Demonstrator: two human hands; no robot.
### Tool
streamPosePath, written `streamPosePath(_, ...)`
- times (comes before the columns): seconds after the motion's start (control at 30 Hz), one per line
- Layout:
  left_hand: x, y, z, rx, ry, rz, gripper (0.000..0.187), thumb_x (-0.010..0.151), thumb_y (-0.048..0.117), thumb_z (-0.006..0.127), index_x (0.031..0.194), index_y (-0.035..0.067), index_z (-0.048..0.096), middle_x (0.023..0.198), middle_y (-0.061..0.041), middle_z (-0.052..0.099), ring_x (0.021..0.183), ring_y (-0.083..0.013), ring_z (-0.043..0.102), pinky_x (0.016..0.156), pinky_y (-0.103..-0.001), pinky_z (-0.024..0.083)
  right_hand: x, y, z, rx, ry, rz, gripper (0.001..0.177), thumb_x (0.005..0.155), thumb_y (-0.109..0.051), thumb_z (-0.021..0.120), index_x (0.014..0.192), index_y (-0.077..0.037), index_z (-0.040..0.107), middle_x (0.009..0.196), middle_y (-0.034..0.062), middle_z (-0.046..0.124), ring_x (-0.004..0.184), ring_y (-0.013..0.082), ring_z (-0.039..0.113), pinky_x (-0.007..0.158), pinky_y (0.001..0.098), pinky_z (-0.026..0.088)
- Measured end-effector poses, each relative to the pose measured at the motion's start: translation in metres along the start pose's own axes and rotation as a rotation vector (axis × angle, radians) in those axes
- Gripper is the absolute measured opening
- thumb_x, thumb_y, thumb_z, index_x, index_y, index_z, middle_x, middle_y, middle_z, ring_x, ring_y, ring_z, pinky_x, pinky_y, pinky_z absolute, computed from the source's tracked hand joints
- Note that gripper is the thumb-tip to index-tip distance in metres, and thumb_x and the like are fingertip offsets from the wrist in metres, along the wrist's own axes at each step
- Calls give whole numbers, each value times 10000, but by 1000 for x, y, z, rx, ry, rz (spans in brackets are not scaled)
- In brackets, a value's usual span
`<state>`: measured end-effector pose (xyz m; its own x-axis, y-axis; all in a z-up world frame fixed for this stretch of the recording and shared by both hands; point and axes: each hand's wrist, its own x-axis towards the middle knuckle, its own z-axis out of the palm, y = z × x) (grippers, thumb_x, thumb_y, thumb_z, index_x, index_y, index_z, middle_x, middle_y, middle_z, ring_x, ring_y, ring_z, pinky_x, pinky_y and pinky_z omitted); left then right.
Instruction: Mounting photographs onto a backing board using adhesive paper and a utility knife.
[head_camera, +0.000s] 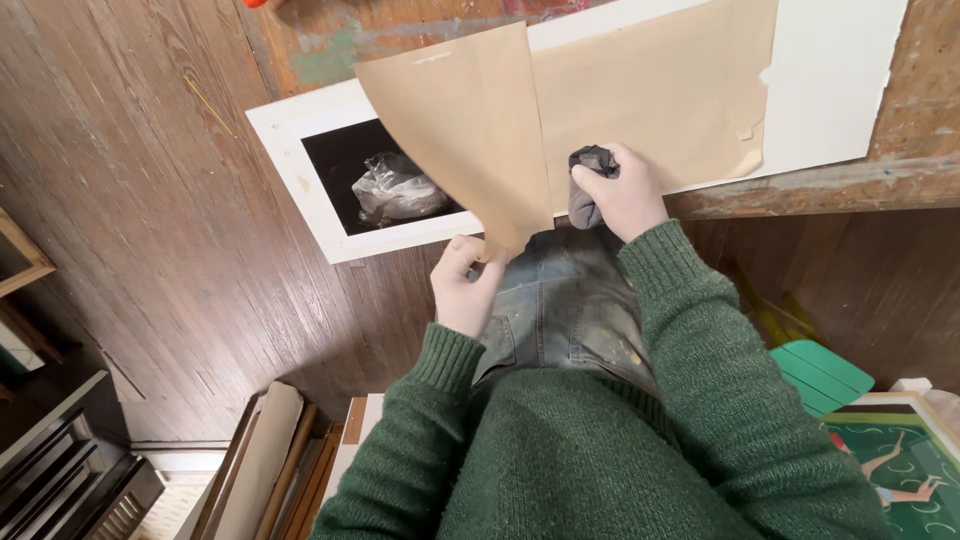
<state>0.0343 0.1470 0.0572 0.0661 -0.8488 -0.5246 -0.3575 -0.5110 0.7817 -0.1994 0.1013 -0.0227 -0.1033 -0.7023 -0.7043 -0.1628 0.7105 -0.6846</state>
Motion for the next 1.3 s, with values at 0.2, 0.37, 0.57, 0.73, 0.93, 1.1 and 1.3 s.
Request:
streamPosePath(0.2, 0, 1, -4, -32, -3, 37, 105, 882, 36, 756, 848, 8, 662, 844, -3, 600, 782, -81, 566, 753, -233, 493, 1, 1, 1, 11, -7, -4, 293, 915, -204, 718, 1111, 4, 654, 960, 24, 702, 861, 82, 657, 775, 265, 552)
streamPosePath(0.37, -3, 4, 3, -65, -18, 44, 102, 880, 17, 765, 845, 4, 670, 845, -15, 605, 789, -88, 564, 743, -234, 485, -1, -5, 1, -45, 12, 5, 287, 919, -211, 721, 1096, 6, 662, 947, 31, 711, 854, 90, 668, 779, 270, 557)
streamPosePath(0.57, -4, 7, 2, -48, -6, 68, 108, 878, 11, 766, 847, 2, 663, 840, -16, 607, 791, -91, 574, 757, -232, 494, -1, -5, 2, -68, 21, 13, 303, 913, -221, 724, 1108, 2, 663, 954, 37, 719, 857, 99, 679, 785, 279, 560)
streamPosePath(0.73, -4, 4, 6, -84, -18, 88, 105, 882, 9, 761, 854, 0, 660, 849, -21, 599, 791, -92, 574, 740, -233, 501, -1, -7, 2, -79, 30, -5, 304, 914, -218, 726, 1109, 7, 665, 961, 42, 721, 868, 105, 685, 791, 280, 563)
streamPosePath(0.93, -4, 16, 5, -31, -22, 52, 80, 883, 12, 768, 865, 7, 691, 821, -23, 626, 752, -92, 599, 721, -236, 507, -2, -8, 4, -69, 30, -10, 312, 911, -216, 723, 1120, 8, 660, 971, 44, 722, 878, 104, 691, 803, 279, 565)
streamPosePath(1.1, -4, 19, 6, -8, -26, 108, 80, 881, 15, 778, 874, 9, 698, 809, -25, 617, 745, -94, 600, 717, -240, 503, -3, -8, 6, -129, 61, -15, 314, 906, -219, 737, 1116, 4, 668, 988, 64, 728, 894, 134, 705, 819, 296, 567)
streamPosePath(1.3, -5, 26, 8, -7, -21, 98, 83, 878, 19, 774, 863, 6, 693, 812, -35, 614, 750, -97, 600, 723, -243, 503, -4, -12, 7, -153, 73, -1, 327, 895, -221, 745, 1119, 4, 667, 1023, 77, 718, 924, 151, 710, 842, 307, 567)
